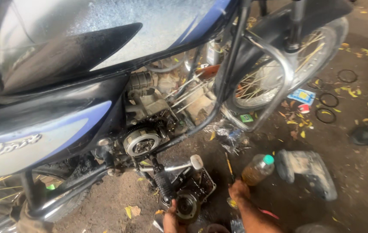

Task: The person is repairing a motorcycle engine. They use a wrench to loosen a bolt, pour liquid from a plastic bottle into the engine area, and wipe parts with a cloth. The person also uses a screwdriver to clean a circular metal part.

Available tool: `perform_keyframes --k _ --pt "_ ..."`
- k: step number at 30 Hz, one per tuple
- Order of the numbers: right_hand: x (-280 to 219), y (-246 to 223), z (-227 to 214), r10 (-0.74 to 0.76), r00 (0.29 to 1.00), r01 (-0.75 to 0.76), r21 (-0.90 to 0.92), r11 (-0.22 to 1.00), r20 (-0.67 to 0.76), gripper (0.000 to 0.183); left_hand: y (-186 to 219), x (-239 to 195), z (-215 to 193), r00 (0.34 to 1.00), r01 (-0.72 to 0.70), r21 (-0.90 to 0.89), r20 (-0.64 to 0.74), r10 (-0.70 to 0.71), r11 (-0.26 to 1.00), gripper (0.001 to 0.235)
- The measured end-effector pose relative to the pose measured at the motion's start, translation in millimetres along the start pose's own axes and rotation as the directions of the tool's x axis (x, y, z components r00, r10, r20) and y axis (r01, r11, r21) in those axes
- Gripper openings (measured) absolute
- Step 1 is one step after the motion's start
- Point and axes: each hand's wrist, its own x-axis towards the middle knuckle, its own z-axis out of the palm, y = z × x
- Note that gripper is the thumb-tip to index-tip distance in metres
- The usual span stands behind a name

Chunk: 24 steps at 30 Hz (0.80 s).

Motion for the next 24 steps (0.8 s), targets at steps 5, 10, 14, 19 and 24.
perform_keyframes --k 5,10,14,19,24 --pt "12 -6 1 0.09 0.987 -0.088 -0.02 0.996 0.133 0.04 5 17 -2 0.999 0.032 0.102 0.019 -0.034 0.994 0.044" --pt "-27 -43 -1 0.234 0.951 -0.303 0.753 0.584 0.201 0.038 -2 26 12 0.992 0.07 0.276 -0.12 -0.038 0.958 0.048" --pt "-54 -83 -53 0.024 0.947 -0.319 0.924 0.21 0.321 0.032 -17 31 25 0.985 0.106 0.363 -0.169 -0.047 0.926 0.044" --pt "-122 -86 -161 -0.107 0.993 -0.004 0.928 0.371 0.047 0.037 -21 16 24 0.999 0.037 0.771 -0.038 -0.013 0.636 0.027" --pt "-173 -23 -278 -0.309 0.921 0.262 0.964 0.046 -0.236 0.034 -2 -40 30 0.992 -0.127 0.987 0.127 0.007 0.098 0.021"
